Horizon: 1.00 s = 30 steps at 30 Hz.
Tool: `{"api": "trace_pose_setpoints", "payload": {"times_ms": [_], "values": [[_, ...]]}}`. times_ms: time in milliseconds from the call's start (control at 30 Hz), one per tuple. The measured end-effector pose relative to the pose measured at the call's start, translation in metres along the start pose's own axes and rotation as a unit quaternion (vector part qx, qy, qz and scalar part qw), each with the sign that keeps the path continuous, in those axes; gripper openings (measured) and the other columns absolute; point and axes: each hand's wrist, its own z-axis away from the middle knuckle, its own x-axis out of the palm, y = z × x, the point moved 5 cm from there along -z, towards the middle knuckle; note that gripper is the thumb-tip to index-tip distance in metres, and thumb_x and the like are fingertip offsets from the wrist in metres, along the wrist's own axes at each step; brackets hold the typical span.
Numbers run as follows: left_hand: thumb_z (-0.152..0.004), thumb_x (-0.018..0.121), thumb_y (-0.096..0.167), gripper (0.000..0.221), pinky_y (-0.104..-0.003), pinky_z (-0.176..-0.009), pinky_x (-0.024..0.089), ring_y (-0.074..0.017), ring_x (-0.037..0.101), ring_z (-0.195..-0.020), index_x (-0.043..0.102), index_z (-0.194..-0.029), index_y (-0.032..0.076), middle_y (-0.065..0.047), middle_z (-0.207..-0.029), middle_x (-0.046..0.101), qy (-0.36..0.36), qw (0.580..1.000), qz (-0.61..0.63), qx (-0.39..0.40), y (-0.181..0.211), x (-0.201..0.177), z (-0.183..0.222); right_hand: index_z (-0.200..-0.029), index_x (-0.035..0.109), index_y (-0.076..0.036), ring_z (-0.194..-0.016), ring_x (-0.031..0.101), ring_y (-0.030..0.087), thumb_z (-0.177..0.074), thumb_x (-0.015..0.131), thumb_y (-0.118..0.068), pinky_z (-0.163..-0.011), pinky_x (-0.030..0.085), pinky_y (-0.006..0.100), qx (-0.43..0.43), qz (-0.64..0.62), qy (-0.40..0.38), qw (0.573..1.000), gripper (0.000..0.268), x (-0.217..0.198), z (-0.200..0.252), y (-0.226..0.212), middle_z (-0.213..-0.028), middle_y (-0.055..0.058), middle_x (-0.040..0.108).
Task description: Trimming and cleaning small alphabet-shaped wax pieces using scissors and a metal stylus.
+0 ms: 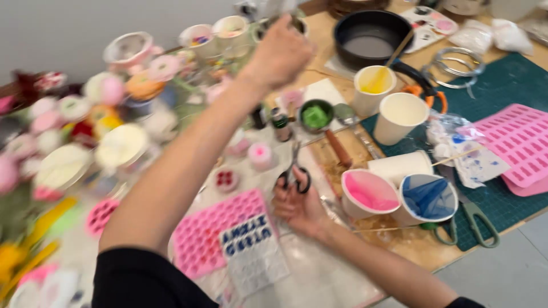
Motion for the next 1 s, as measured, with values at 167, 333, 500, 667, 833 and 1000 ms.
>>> {"api": "trace_pose_setpoints", "payload": {"times_ms": [167,333,500,667,833,1000], "values": [[-0.082,0.069,0.019,0.015,-0.051,-0.083,0.046,-0.0333,0.069,-0.074,0.069,-0.092,0.008,-0.012,-0.076,0.07,0.009,0.98,0.157,-0.121,0.077,-0.175,0.133,-0.087,0.065,-0.013,-0.059,0.049,0.011,-0.097,0.07,-0.037,-0.052,0.039,0.027,-0.005,0.226,0.065,0.972,0.027,-0.021,-0.004,0.007,-0.071,-0.002,0.057],[-0.088,0.076,0.021,0.026,-0.045,-0.075,0.05,-0.0323,0.07,-0.079,0.069,-0.108,0.007,-0.012,-0.087,0.073,-0.059,0.829,0.353,-0.429,0.137,-0.303,0.287,-0.095,0.07,-0.009,-0.061,0.062,0.01,-0.094,0.071,-0.035,-0.054,0.049,0.025,-0.029,0.675,0.123,0.727,0.026,0.004,0.005,-0.008,-0.076,-0.001,0.067],[-0.089,0.073,0.009,0.019,-0.038,-0.071,0.055,-0.0237,0.07,-0.072,0.072,-0.108,0.007,-0.01,-0.09,0.076,0.052,0.7,0.38,-0.602,0.229,-0.309,0.361,-0.097,0.07,-0.001,-0.072,0.069,0.012,-0.098,0.073,-0.027,-0.064,0.054,0.027,-0.097,0.765,0.131,0.623,0.026,0.042,0.056,0.018,-0.083,0.005,0.073],[-0.09,0.07,0.001,0.02,-0.033,-0.063,0.059,-0.0181,0.071,-0.075,0.072,-0.109,0.006,-0.01,-0.09,0.076,0.157,0.518,0.467,-0.699,0.269,-0.265,0.361,-0.099,0.069,0.004,-0.081,0.073,0.014,-0.097,0.077,-0.019,-0.072,0.056,0.028,-0.167,0.788,0.162,0.571,0.025,0.027,0.074,0.023,-0.089,0.008,0.075],[-0.088,0.071,-0.002,0.024,-0.036,-0.081,0.058,-0.0235,0.073,-0.093,0.069,-0.111,0.005,-0.011,-0.104,0.075,0.201,0.613,0.423,-0.636,0.268,-0.218,0.325,-0.106,0.07,0.004,-0.077,0.07,0.014,-0.086,0.081,-0.01,-0.07,0.057,0.027,-0.163,0.733,0.165,0.64,0.026,0.02,0.067,0.032,-0.087,0.008,0.073],[-0.084,0.073,-0.001,0.027,-0.037,-0.081,0.055,-0.0276,0.071,-0.091,0.069,-0.109,0.005,-0.011,-0.105,0.072,0.173,0.61,0.438,-0.638,0.279,-0.2,0.311,-0.099,0.068,-0.001,-0.084,0.067,0.013,-0.082,0.082,-0.004,-0.078,0.055,0.027,-0.123,0.686,0.169,0.697,0.023,0.016,0.067,0.03,-0.094,0.006,0.071]]}}
